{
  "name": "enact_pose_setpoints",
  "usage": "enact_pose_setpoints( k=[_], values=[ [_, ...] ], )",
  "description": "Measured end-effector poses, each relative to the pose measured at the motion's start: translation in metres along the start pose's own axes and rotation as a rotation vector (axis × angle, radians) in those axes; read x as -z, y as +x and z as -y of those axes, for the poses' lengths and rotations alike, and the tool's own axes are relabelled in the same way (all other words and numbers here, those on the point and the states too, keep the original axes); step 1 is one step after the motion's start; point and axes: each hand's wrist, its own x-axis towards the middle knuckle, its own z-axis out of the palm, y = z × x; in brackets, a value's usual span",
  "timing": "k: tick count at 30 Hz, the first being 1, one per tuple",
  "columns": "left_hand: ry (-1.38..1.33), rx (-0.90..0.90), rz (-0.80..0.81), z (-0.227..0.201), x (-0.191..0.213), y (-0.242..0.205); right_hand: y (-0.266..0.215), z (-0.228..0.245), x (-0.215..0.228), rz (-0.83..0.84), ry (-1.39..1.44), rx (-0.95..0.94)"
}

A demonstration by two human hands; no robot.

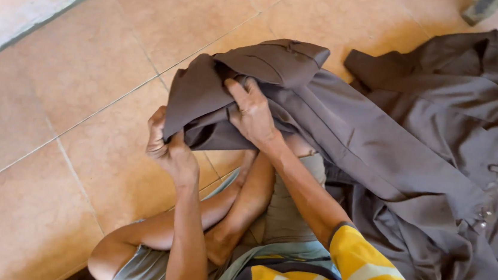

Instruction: Folding brown pants into neat rectangles while sitting on the floor.

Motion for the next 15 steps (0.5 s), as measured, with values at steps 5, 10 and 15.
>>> enact_pose_setpoints(
  k=[5, 10, 15],
  values=[
    [0.194, -0.012, -0.301, 0.023, 0.107, 0.011, -0.033, 0.037, -0.098, 0.244, -0.030, 0.234],
    [0.468, 0.172, -0.516, 0.154, 0.225, -0.018, -0.073, 0.055, -0.140, 0.701, 0.030, 0.324],
    [0.621, 0.586, -0.522, 0.193, 0.257, -0.069, -0.085, 0.012, -0.102, 1.039, -0.105, 0.309]
  ],
)
